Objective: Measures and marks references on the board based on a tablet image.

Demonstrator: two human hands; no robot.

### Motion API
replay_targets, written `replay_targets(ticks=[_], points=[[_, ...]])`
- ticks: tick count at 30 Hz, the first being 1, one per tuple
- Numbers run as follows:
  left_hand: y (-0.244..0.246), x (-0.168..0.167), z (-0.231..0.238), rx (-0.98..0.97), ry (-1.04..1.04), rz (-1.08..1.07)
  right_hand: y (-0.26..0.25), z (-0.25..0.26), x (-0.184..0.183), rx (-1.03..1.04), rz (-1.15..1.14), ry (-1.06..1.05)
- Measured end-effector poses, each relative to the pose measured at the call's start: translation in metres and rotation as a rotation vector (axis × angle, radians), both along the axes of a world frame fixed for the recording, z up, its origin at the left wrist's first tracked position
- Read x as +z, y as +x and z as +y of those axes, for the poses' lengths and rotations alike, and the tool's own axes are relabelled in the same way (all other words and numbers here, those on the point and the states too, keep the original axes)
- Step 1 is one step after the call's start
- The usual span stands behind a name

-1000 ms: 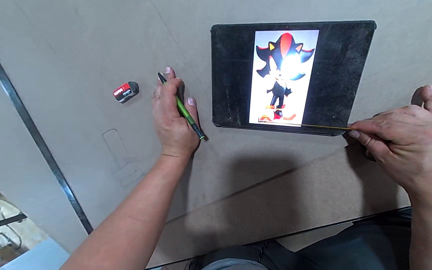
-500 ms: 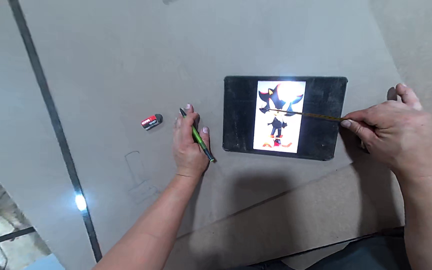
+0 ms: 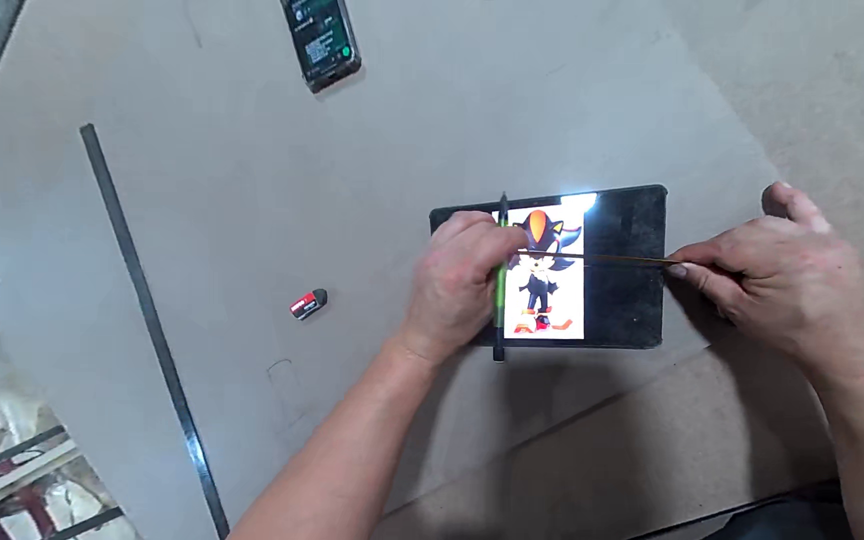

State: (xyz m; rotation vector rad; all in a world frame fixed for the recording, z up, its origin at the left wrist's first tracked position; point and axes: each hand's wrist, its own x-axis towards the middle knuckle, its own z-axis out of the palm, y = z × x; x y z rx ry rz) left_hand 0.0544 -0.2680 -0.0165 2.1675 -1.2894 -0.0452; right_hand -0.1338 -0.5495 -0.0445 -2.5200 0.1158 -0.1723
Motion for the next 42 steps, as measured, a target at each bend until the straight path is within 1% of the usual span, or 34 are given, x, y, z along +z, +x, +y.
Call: replay_targets(ticks=[3,6,9,11,14,16,18,22,26,30,34,38,42], points=[[0.007,-0.005,0.003,0.078,-0.025,-0.033,-0.002,-0.001,-0.001,-0.005,0.006,-0.011],[0.012,-0.011,0.013,0.144,-0.082,0.029,-0.001,-0.002,-0.006,-0.01,0.01,-0.048],[0.02,-0.018,0.042,0.266,-0.176,0.105,0.0,-0.002,-0.009,-0.03,0.033,-0.046],[0.024,-0.033,0.069,0.365,-0.212,0.107,0.001,-0.003,-0.01,-0.038,0.038,-0.036],[0.021,-0.059,0.102,0.475,-0.082,0.049,0.003,-0.007,-0.014,-0.034,0.048,-0.03],[0.021,-0.066,0.104,0.476,-0.01,0.011,0.002,-0.012,-0.02,-0.027,0.058,-0.035],[0.02,-0.065,0.105,0.478,0.028,0.006,-0.001,-0.016,-0.026,-0.012,0.071,-0.039],[0.022,-0.064,0.103,0.472,0.044,-0.006,-0.003,-0.025,-0.029,0.005,0.097,-0.065],[0.023,-0.067,0.105,0.471,0.036,-0.001,-0.012,-0.042,-0.042,0.062,0.126,-0.027],[0.023,-0.067,0.105,0.473,0.015,0.004,-0.013,-0.039,-0.029,0.11,0.182,-0.003],[0.023,-0.067,0.104,0.474,0.008,0.019,-0.01,-0.034,-0.018,0.08,0.232,0.002],[0.024,-0.068,0.105,0.472,0.012,0.009,-0.009,-0.039,-0.029,0.027,0.177,-0.033],[0.024,-0.068,0.105,0.474,0.017,0.005,-0.002,-0.054,-0.043,0.035,0.132,-0.068]])
